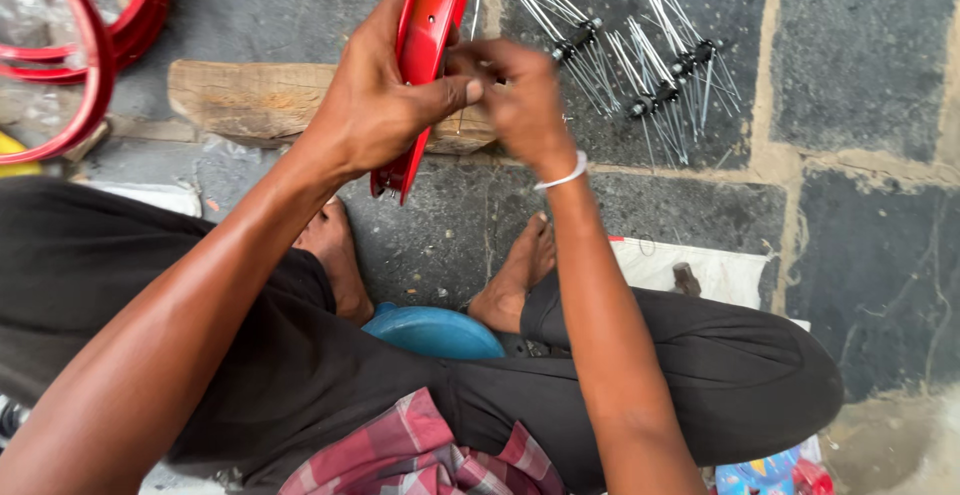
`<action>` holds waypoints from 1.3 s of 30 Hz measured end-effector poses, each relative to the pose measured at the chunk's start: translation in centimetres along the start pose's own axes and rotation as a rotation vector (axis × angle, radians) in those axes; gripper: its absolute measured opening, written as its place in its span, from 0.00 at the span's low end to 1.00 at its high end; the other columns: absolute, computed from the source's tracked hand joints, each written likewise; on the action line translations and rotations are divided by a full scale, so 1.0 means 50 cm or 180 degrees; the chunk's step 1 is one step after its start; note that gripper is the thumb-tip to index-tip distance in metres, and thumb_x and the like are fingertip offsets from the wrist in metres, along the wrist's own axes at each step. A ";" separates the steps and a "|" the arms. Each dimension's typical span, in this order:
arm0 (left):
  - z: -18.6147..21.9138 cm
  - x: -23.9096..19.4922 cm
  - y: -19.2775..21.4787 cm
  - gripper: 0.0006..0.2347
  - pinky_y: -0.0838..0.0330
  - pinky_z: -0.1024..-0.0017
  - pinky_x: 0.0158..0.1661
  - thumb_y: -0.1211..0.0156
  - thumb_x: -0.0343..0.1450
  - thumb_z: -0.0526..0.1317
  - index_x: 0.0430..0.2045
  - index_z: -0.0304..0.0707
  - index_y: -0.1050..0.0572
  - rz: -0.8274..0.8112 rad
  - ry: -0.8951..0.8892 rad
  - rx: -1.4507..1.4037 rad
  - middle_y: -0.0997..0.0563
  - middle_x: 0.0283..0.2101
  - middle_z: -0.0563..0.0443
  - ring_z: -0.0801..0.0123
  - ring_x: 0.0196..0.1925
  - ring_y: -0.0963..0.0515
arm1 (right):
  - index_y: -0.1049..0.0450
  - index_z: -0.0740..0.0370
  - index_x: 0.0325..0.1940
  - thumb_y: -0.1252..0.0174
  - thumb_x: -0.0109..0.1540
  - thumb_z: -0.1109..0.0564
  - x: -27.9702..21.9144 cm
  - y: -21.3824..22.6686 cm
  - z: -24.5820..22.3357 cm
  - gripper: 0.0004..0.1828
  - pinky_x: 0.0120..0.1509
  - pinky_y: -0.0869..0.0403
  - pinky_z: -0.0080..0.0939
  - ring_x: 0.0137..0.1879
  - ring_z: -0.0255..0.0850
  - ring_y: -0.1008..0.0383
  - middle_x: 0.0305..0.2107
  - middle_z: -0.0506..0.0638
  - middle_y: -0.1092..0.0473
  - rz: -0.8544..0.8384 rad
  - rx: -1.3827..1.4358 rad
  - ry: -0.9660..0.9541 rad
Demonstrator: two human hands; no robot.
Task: The person is assembling a bicycle wheel by inserting spokes into a red rim and connecting them to the hub. They are sitting on the ground and using their hands to manipulate the spokes and rim.
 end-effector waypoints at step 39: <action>0.013 0.017 -0.023 0.25 0.26 0.51 0.33 0.34 0.64 0.36 0.51 0.26 0.40 -0.0143 0.0718 0.0194 0.20 0.32 0.26 0.39 0.34 0.16 | 0.31 0.67 0.55 0.40 0.68 0.68 0.158 0.013 -0.373 0.12 0.54 0.26 0.32 0.50 0.32 0.27 0.43 0.47 0.28 -0.1377 -0.0934 -0.0559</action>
Point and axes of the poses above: each hand's wrist, its own x-axis towards the middle knuckle, its own y-axis out of the back of the hand, z = x × y, the point moved 7 cm from there along x, towards the middle knuckle
